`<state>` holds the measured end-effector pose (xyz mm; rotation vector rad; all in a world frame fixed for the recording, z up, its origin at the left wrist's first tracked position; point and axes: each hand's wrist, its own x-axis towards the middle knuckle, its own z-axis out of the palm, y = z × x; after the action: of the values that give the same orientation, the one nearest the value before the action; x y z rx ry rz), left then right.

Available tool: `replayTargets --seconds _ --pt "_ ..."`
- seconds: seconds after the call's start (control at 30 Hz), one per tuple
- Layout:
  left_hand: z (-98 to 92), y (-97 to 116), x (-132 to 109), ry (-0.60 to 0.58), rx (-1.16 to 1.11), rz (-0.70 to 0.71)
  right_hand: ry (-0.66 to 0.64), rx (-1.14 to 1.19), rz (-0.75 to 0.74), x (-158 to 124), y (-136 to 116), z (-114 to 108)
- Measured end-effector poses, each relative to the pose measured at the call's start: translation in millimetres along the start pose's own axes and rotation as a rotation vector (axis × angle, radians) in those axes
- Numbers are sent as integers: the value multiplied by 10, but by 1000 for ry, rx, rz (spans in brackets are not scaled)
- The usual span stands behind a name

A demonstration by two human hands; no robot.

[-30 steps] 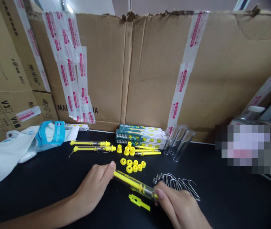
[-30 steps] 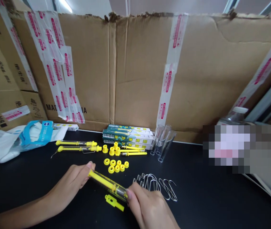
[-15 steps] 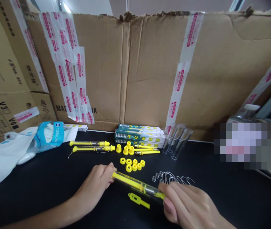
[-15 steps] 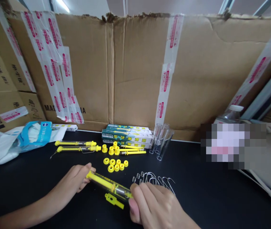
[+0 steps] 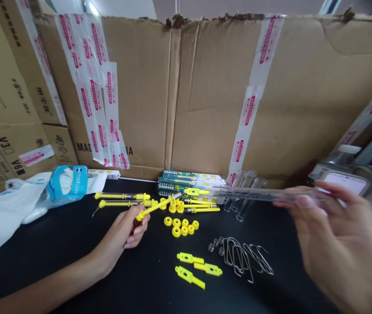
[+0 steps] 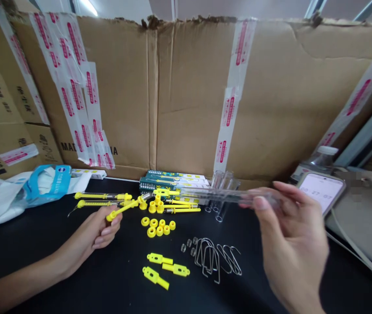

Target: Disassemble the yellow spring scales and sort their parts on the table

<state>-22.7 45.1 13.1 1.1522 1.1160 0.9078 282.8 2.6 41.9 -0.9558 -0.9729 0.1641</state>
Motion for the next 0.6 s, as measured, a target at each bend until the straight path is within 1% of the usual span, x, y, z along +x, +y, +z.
replayTargets --seconds 0.07,0.1,0.17,0.27,0.33,0.43,0.53,0.6 --pt "-8 12 6 19 -32 25 78 112 29 95 -15 -6" --pt "-11 11 10 25 -41 34 96 127 42 135 -16 -15" --pt "-14 -1 13 31 -51 47 96 62 58 196 -4 -43" --pt "-9 -23 -1 30 -53 62 58 -135 43 253 38 -101" --pt "-6 -28 -14 31 -52 68 12 -282 45 283 78 -138" --pt "-1 -15 -30 32 -45 77 -102 -457 101 343 181 -192" --pt "4 4 -43 20 -17 95 -230 -527 141 429 345 -271" --pt "7 8 -46 6 4 111 -307 -565 134 487 465 -340"
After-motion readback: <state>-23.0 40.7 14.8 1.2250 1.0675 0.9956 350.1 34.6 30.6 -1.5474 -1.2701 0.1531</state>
